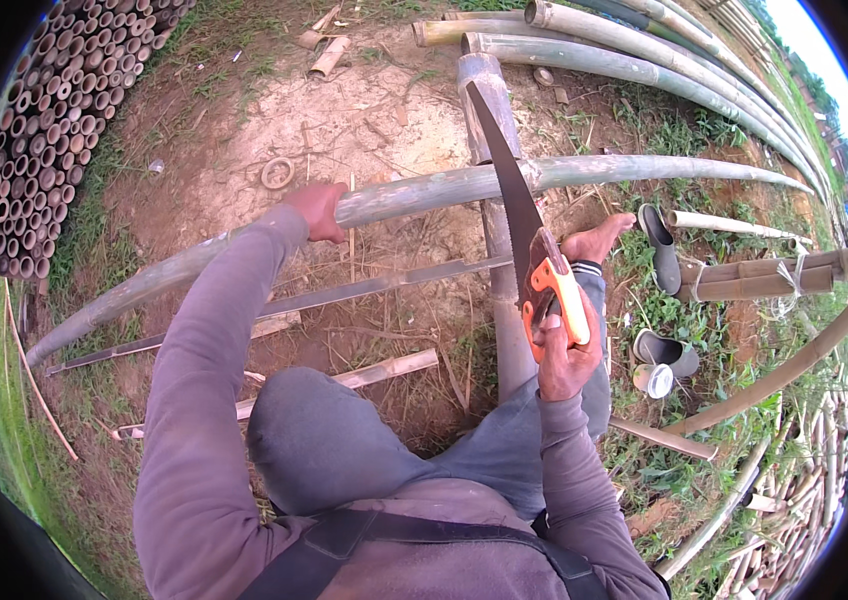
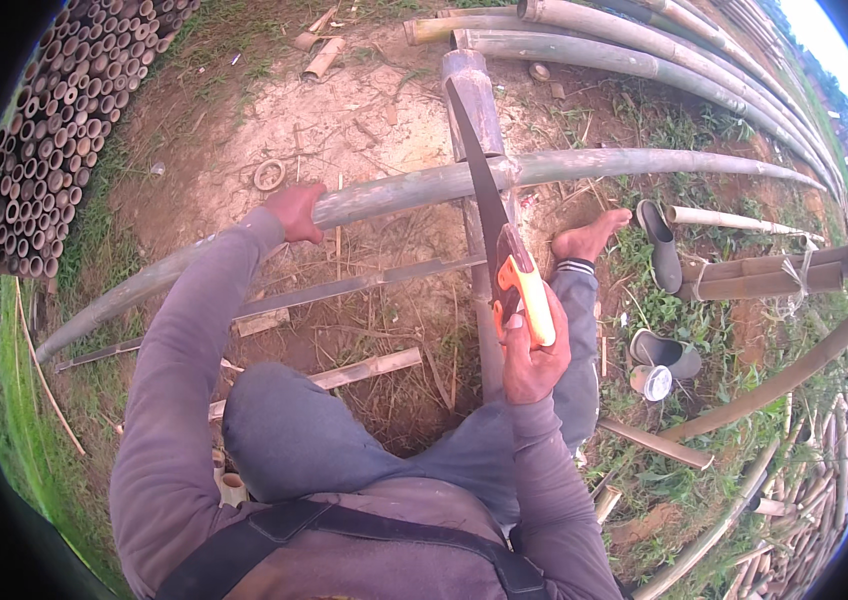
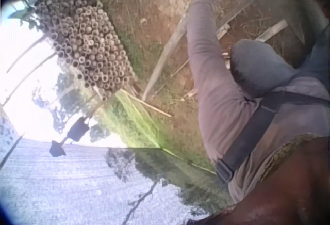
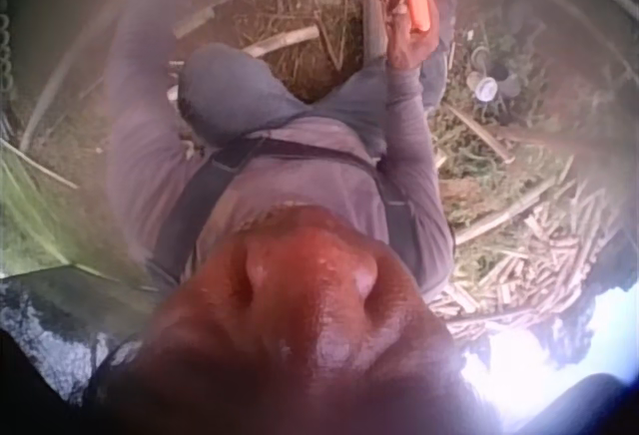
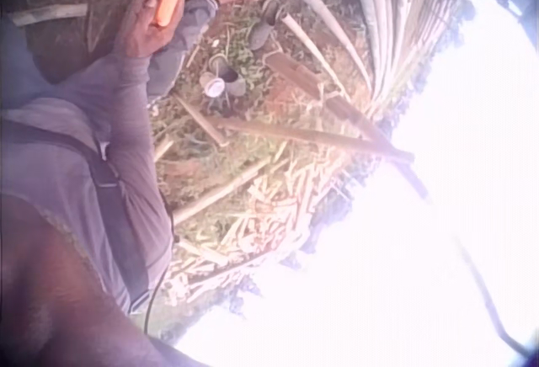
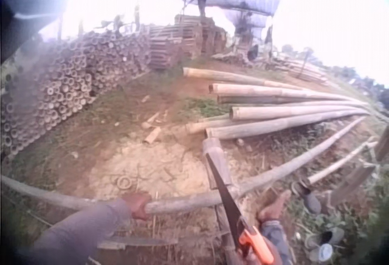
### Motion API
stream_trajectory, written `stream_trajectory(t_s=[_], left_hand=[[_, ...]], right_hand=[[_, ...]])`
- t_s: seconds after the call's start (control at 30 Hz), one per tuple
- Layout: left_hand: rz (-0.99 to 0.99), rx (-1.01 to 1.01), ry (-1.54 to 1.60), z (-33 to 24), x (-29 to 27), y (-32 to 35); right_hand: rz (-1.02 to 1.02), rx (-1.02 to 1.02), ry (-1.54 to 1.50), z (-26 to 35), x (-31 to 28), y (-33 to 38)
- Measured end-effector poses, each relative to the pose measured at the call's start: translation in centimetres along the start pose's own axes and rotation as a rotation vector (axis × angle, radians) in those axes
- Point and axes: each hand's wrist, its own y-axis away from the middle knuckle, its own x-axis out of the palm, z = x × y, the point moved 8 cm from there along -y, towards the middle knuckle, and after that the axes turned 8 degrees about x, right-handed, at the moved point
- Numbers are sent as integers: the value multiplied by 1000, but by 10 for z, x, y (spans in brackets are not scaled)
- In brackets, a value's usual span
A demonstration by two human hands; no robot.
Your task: The person uses a hand saw to cut long bamboo poles into shorter segments. They position each pole on a support, saw through it, and then move the cut pieces aside to continue with the next pole.
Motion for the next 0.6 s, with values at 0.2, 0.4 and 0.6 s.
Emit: stream_trajectory(t_s=[0.2,0.4,0.6], left_hand=[[209,15,322,15,-3,-22],[46,11,300,17,-10,-14],[-50,43,69,-1,-10,-5]], right_hand=[[16,-5,61,-6,2,4],[-30,-77,260,-15,16,6],[48,147,166,-25,2,8]])
